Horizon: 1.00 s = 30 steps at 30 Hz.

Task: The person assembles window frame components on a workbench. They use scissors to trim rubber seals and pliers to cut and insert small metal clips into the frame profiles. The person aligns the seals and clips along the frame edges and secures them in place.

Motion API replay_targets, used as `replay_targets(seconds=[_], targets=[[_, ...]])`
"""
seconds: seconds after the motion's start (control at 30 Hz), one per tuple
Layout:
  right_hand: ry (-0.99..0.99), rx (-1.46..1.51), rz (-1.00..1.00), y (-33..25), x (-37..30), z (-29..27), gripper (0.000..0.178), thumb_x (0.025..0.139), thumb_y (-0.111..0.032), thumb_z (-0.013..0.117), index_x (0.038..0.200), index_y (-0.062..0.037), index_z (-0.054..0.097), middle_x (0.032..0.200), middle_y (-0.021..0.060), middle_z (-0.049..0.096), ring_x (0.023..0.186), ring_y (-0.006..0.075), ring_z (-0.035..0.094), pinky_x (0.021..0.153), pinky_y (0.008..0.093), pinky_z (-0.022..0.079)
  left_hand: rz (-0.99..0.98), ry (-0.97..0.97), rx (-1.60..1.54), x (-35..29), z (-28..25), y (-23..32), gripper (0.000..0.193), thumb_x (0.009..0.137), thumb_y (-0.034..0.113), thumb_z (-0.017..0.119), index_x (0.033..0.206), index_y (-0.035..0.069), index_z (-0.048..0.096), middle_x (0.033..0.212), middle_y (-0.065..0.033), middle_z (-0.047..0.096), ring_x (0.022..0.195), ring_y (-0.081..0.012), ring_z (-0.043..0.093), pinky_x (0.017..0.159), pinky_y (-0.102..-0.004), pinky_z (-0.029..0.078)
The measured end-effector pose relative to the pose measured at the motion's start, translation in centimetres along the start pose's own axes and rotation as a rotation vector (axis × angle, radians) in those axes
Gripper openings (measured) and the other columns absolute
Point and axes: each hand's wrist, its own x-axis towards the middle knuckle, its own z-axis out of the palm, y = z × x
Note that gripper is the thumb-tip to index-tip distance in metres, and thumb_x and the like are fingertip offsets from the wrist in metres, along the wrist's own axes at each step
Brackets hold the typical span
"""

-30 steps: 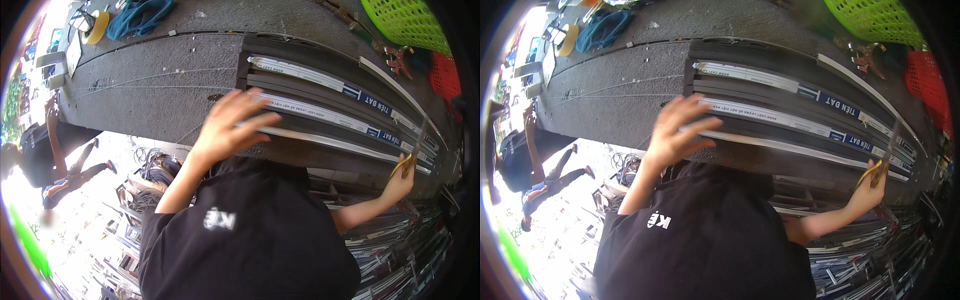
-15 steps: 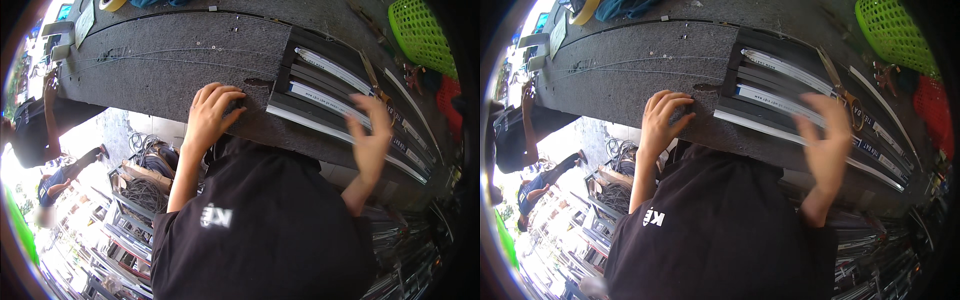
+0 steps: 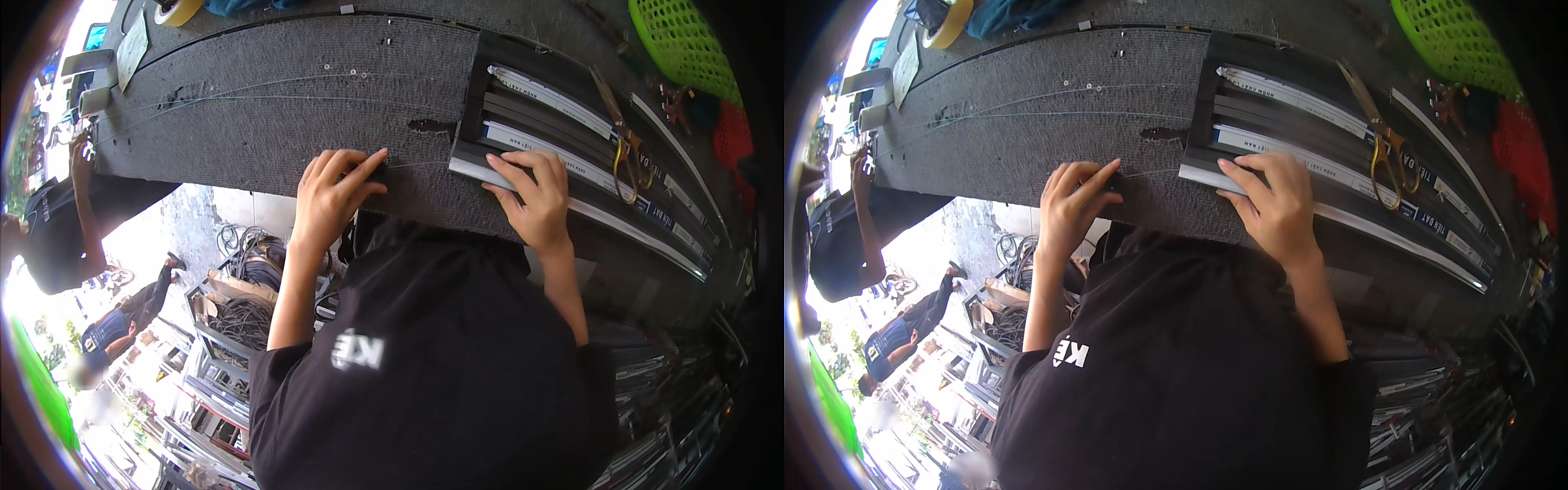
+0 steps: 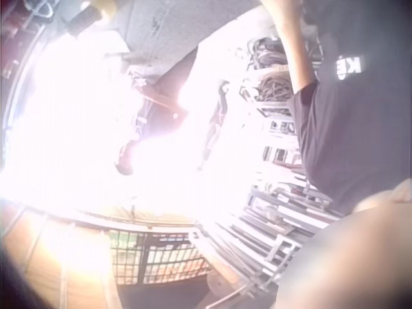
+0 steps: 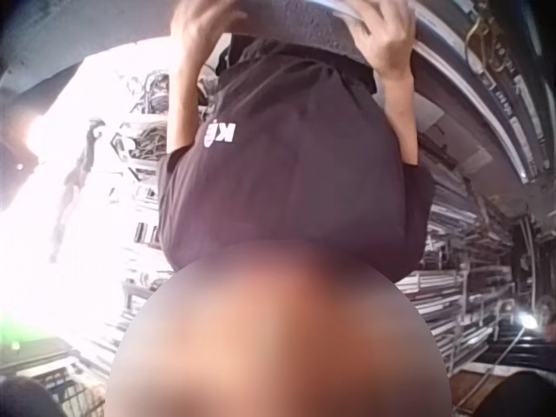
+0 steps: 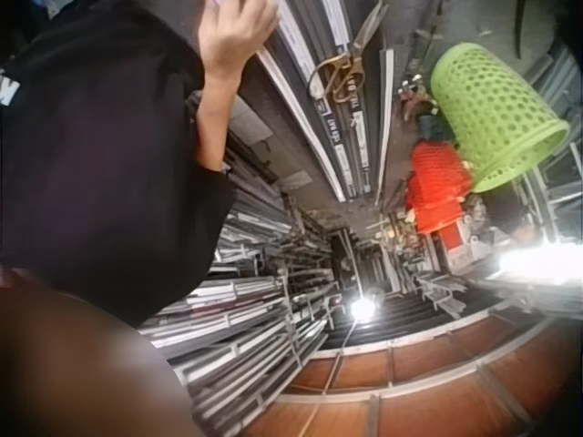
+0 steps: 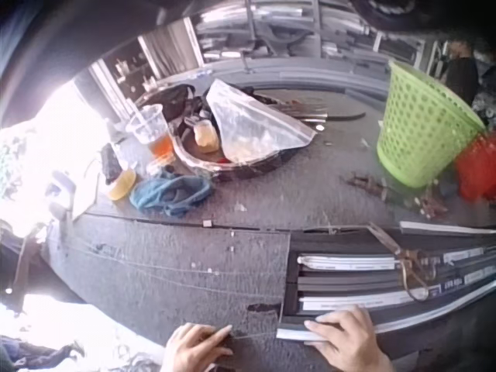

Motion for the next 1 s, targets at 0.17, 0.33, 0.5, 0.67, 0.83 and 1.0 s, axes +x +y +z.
replay_targets(seconds=[0.17, 0.33, 0.5, 0.67, 0.83, 1.0], targets=[[-0.037, 0.011, -0.052, 0.4, 0.4, -0.5, 0.037, 0.07, -0.015, 0.084, 0.106, -0.0074, 0.076, 0.09, 0.002, 0.065, 0.085, 0.0237, 0.061, 0.076, 0.0384, 0.045, 0.066, -0.063, 0.005, 1.7, 0.4, 0.3, 0.045, 0.085, 0.02, 0.074, 0.13, 0.017, 0.069, 0.1, -0.0037, 0.062, 0.086, -0.0223, 0.061, 0.08, -0.0377, 0.05], [-0.021, 0.022, -0.08, 0.3, 1.0, -0.7, 0.034, 0.069, -0.014, 0.084, 0.101, -0.0067, 0.077, 0.087, 0.0021, 0.064, 0.084, 0.0237, 0.06, 0.075, 0.0384, 0.045, 0.003, -0.096, -0.091, 4.0, 0.6, -0.2, 0.042, 0.087, 0.018, 0.071, 0.129, 0.015, 0.07, 0.101, -0.0053, 0.062, 0.093, -0.0244, 0.062, 0.085, -0.0396, 0.051], [0.001, 0.035, -0.073, 0.1, 0.9, -0.6, 0.033, 0.069, -0.014, 0.084, 0.1, -0.0061, 0.077, 0.085, 0.0019, 0.064, 0.083, 0.0232, 0.06, 0.074, 0.0382, 0.045, 0.091, -0.025, -0.234, 3.3, 0.8, -1.7, 0.05, 0.076, 0.022, 0.08, 0.124, 0.014, 0.072, 0.107, -0.0067, 0.065, 0.098, -0.0259, 0.064, 0.085, -0.0394, 0.052], [-0.01, 0.002, -0.098, 0.2, 0.9, -0.6, 0.034, 0.07, -0.012, 0.083, 0.103, -0.006, 0.078, 0.085, 0.0034, 0.065, 0.082, 0.0238, 0.06, 0.075, 0.0369, 0.045, 0.058, -0.014, -0.255, 3.3, 1.4, -2.1, 0.044, 0.07, 0.021, 0.083, 0.113, 0.012, 0.076, 0.107, -0.0055, 0.066, 0.103, -0.0257, 0.064, 0.089, -0.0399, 0.05], [-0.012, -0.018, -0.147, 0.4, 1.5, -0.8, 0.024, 0.073, -0.013, 0.082, 0.095, -0.0072, 0.076, 0.08, -0.0005, 0.063, 0.077, 0.0202, 0.059, 0.072, 0.0358, 0.044, 0.162, 0.075, -0.231, 4.5, 2.8, 0.3, 0.037, 0.071, 0.031, 0.083, 0.105, 0.016, 0.077, 0.104, 0.0009, 0.07, 0.1, -0.0198, 0.064, 0.091, -0.0359, 0.044], [-0.026, 0.028, -0.128, 0.5, 1.9, -1.1, 0.018, 0.075, -0.014, 0.082, 0.091, -0.0078, 0.076, 0.077, -0.002, 0.062, 0.075, 0.0184, 0.058, 0.072, 0.0343, 0.043, 0.1, 0.126, -0.315, 4.6, 4.2, 1.8, 0.038, 0.07, 0.03, 0.084, 0.105, 0.015, 0.078, 0.101, 0.0007, 0.072, 0.098, -0.0199, 0.065, 0.092, -0.0362, 0.043]])
